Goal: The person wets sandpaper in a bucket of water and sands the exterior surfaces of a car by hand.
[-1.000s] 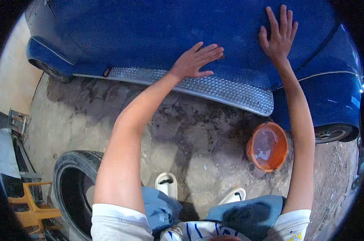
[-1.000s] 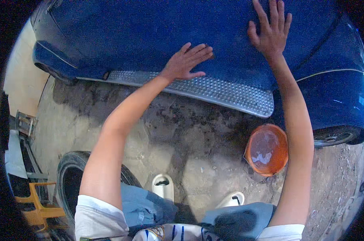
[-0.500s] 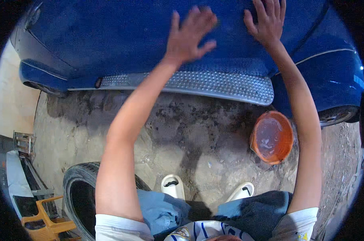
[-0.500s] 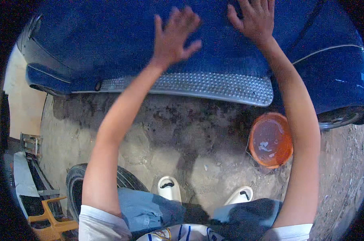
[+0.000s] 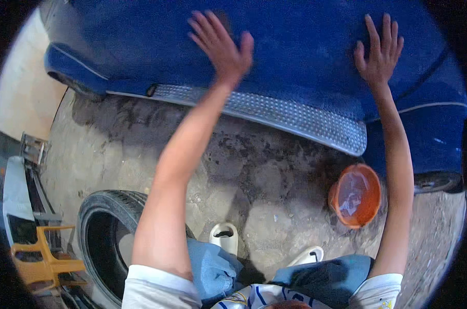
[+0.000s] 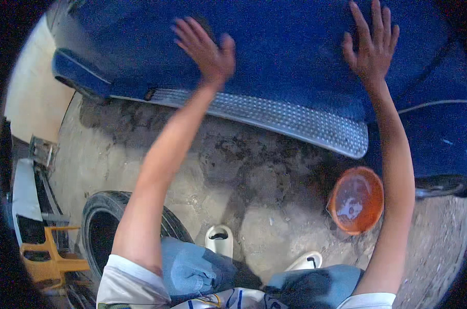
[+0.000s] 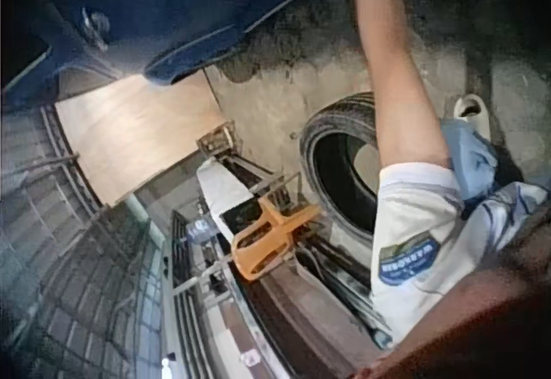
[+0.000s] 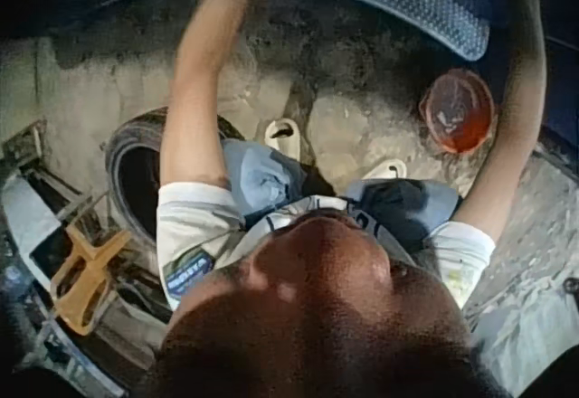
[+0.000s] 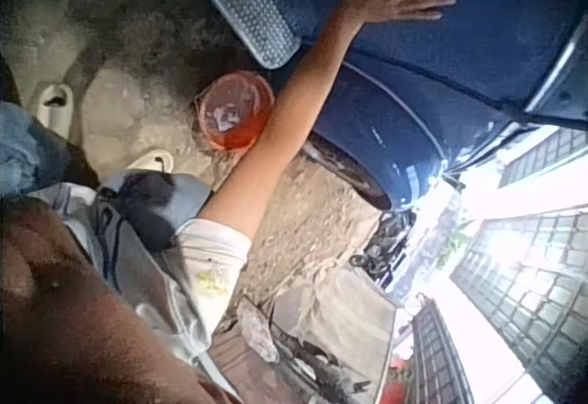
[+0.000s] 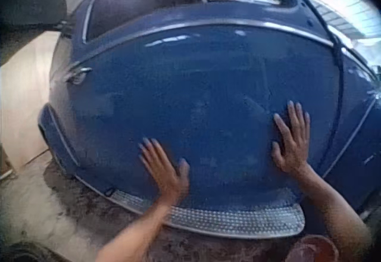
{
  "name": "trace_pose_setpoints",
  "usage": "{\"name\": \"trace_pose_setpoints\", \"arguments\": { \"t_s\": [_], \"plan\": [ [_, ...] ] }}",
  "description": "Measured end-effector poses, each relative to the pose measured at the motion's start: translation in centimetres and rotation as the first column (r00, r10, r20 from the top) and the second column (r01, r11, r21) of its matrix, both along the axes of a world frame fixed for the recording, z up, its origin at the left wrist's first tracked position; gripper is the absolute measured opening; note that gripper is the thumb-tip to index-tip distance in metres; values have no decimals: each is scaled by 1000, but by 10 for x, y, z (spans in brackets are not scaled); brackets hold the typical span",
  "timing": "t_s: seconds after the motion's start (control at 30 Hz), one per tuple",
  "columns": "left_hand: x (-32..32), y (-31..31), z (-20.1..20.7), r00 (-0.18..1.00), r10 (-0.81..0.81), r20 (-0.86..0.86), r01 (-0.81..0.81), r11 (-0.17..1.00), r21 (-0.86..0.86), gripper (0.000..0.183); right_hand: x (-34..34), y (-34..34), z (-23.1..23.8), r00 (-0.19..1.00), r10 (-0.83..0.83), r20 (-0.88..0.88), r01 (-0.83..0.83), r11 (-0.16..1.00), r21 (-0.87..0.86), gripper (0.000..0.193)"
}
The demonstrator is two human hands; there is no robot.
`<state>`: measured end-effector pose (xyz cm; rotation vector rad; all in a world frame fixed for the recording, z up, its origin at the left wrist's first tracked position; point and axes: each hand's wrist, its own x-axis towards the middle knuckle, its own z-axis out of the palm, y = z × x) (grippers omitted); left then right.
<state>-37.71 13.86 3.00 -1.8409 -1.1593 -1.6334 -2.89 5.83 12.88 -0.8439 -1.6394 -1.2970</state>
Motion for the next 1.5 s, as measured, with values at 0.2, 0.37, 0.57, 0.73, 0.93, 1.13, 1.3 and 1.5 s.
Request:
{"name": "trace_pose_setpoints", "arguments": {
  "t_s": [0.2, 0.37, 0.57, 0.73, 0.93, 1.13, 1.3, 1.5],
  "plan": [
    [-10, -16, -50, 982, -42, -187, -3, 972, -234, 99, 2, 0, -4, 998, -57, -16, 57, 998, -11, 61],
    [-46, 35, 69, 988, 75, 135, -75, 997, -5, 106, -7, 0, 1, 999, -33, 30, 36, 996, -82, 64],
    [-35, -7, 18, 994, -68, -87, 74, 995, 73, 107, -106, 23, 3, 983, -85, 160, 117, 972, -204, 68],
    [-82, 27, 18, 984, -82, -158, 100, 989, 110, 113, -170, 41, -6, 967, -236, 98, 250, 953, -172, 65],
    [-112, 67, 64, 976, -16, 215, -24, 983, 181, 90, -166, 50, -11, 989, -125, 73, 133, 984, -117, 63],
    [-107, 18, 16, 999, 35, -28, -32, 992, 120, 115, -170, 48, -11, 993, -105, 51, 110, 988, -111, 65],
    [-117, 21, -28, 939, 52, -341, -79, 995, -68, 114, -167, 44, -9, 993, -105, 58, 112, 984, -141, 67],
    [-121, 35, -22, 937, 51, -346, -28, 997, 72, 105, -169, 39, -6, 999, -28, 46, 34, 990, -139, 72]
  ]
}}
